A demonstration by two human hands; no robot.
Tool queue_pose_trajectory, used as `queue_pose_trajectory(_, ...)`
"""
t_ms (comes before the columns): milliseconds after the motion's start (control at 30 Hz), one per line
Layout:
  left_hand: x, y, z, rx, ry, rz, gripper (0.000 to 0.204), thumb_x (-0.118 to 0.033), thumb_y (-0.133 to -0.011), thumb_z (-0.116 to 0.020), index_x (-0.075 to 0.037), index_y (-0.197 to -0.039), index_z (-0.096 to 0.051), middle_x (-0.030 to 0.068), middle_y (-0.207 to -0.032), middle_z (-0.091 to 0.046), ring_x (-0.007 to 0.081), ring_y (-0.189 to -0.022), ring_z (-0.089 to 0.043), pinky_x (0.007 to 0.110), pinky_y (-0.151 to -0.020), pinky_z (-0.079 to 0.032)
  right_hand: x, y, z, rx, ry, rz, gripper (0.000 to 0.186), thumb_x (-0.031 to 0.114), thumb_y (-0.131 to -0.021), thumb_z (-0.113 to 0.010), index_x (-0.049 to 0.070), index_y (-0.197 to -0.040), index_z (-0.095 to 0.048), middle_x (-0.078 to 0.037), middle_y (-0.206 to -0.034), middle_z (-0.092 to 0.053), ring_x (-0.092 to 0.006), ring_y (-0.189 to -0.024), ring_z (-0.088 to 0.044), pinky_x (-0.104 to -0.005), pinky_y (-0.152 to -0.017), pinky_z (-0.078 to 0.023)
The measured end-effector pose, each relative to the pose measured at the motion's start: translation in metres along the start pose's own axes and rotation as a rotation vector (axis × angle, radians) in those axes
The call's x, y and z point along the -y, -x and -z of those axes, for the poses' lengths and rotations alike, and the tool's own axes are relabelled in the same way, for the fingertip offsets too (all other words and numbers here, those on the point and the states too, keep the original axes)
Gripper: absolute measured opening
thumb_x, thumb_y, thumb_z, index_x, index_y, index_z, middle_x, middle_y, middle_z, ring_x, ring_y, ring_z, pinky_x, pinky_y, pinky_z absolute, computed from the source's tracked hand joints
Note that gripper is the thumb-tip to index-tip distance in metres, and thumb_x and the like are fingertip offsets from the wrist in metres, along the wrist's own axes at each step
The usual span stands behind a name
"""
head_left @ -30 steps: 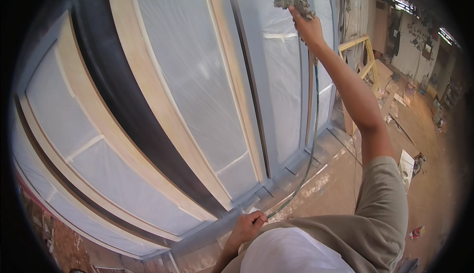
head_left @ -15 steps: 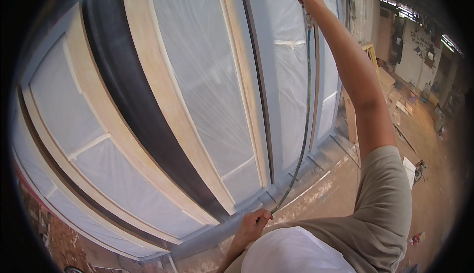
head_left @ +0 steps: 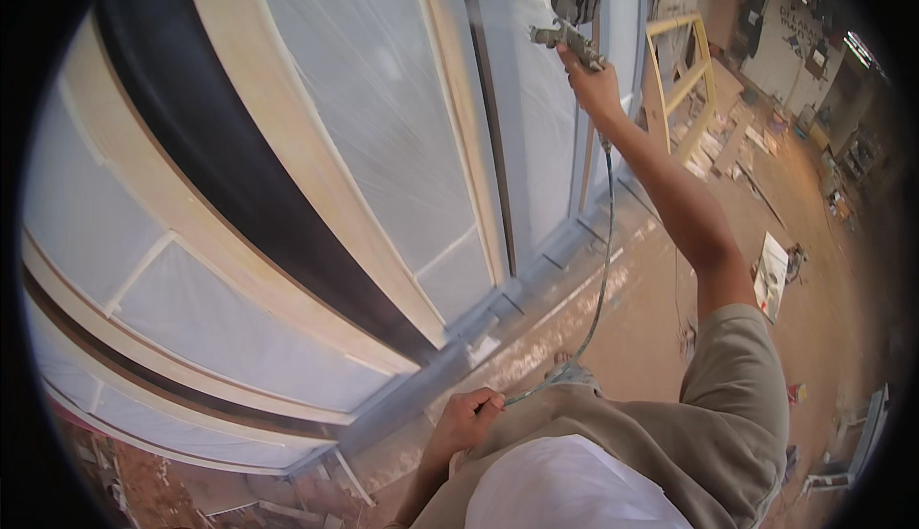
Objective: The person uses a spray gun to apply a coat of paint to a large, white, rectangular wooden frame standing upright in a workshop. They move the spray gun in steady vertical and horizontal strokes to cover the surface evenly.
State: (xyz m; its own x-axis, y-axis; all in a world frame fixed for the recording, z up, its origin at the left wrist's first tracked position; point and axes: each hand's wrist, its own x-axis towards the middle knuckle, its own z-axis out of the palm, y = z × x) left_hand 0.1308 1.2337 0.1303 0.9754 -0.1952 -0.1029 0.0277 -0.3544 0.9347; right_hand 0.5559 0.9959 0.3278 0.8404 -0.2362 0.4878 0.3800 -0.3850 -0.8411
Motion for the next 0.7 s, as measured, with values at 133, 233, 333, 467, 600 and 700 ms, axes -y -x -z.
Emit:
queue_pose_trajectory(133, 0.002, 0.006, 0.003, 0.074, 0.0, 0.049, 0.028, -0.027, -0.098, -0.06, -0.001, -0.091, -0.067, 0.0137, -0.068, -0.06, 0.0185, -0.059, -0.054, 0.033, -0.06, -0.045, -0.063, 0.057, -0.002, 0.068, 0.098, -0.161, 0.059, 0.056, -0.085, -0.073, -0.003, -0.087, -0.072, -0.009, -0.062, -0.061, -0.0196, -0.06, -0.055, -0.0394, -0.06, -0.045)
queue_pose_trajectory(233, 0.005, 0.011, 0.001, 0.121, 0.002, 0.152, 0.027, -0.026, -0.097, -0.06, 0.0, -0.091, -0.066, 0.0156, -0.069, -0.06, 0.0226, -0.059, -0.055, 0.034, -0.06, -0.045, -0.097, 0.104, -0.015, 0.089, 0.097, -0.206, 0.057, 0.054, -0.085, -0.075, -0.002, -0.076, -0.066, 0.001, -0.06, -0.052, -0.0111, -0.06, -0.047, -0.0324, -0.056, -0.04)
queue_pose_trajectory(333, 0.011, 0.007, -0.005, 0.185, 0.02, 0.227, 0.027, -0.026, -0.097, -0.06, 0.0, -0.091, -0.066, 0.0169, -0.071, -0.061, 0.0253, -0.061, -0.057, 0.035, -0.061, -0.046, -0.155, 0.135, -0.017, 0.114, 0.169, -0.292, 0.054, 0.051, -0.087, -0.075, -0.003, -0.083, -0.068, -0.002, -0.062, -0.055, -0.0125, -0.063, -0.048, -0.0346, -0.059, -0.042)
queue_pose_trajectory(467, 0.025, 0.011, -0.022, 0.239, 0.081, 0.383, 0.027, -0.027, -0.096, -0.061, -0.001, -0.094, -0.067, 0.0179, -0.074, -0.063, 0.0267, -0.065, -0.06, 0.036, -0.065, -0.048, -0.229, 0.184, -0.041, 0.141, 0.167, -0.305, 0.049, 0.047, -0.088, -0.075, -0.002, -0.092, -0.071, -0.007, -0.065, -0.061, -0.0171, -0.064, -0.054, -0.0368, -0.063, -0.045)
queue_pose_trajectory(600, 0.029, 0.004, -0.033, 0.234, 0.151, 0.562, 0.027, -0.029, -0.096, -0.063, -0.003, -0.098, -0.069, 0.0183, -0.077, -0.066, 0.0283, -0.069, -0.064, 0.037, -0.068, -0.05, -0.299, 0.226, -0.053, 0.228, 0.287, -0.436, 0.045, 0.045, -0.087, -0.075, 0.002, -0.097, -0.073, -0.015, -0.073, -0.067, -0.0286, -0.071, -0.062, -0.0398, -0.068, -0.048)
queue_pose_trajectory(700, 0.035, -0.013, -0.044, 0.25, 0.172, 0.767, 0.027, -0.029, -0.096, -0.063, -0.003, -0.099, -0.069, 0.0185, -0.08, -0.068, 0.0295, -0.074, -0.067, 0.039, -0.07, -0.05, -0.369, 0.259, -0.07, 0.215, 0.309, -0.456, 0.043, 0.047, -0.086, -0.074, 0.005, -0.094, -0.073, -0.02, -0.076, -0.069, -0.0416, -0.077, -0.067, -0.0448, -0.069, -0.05)
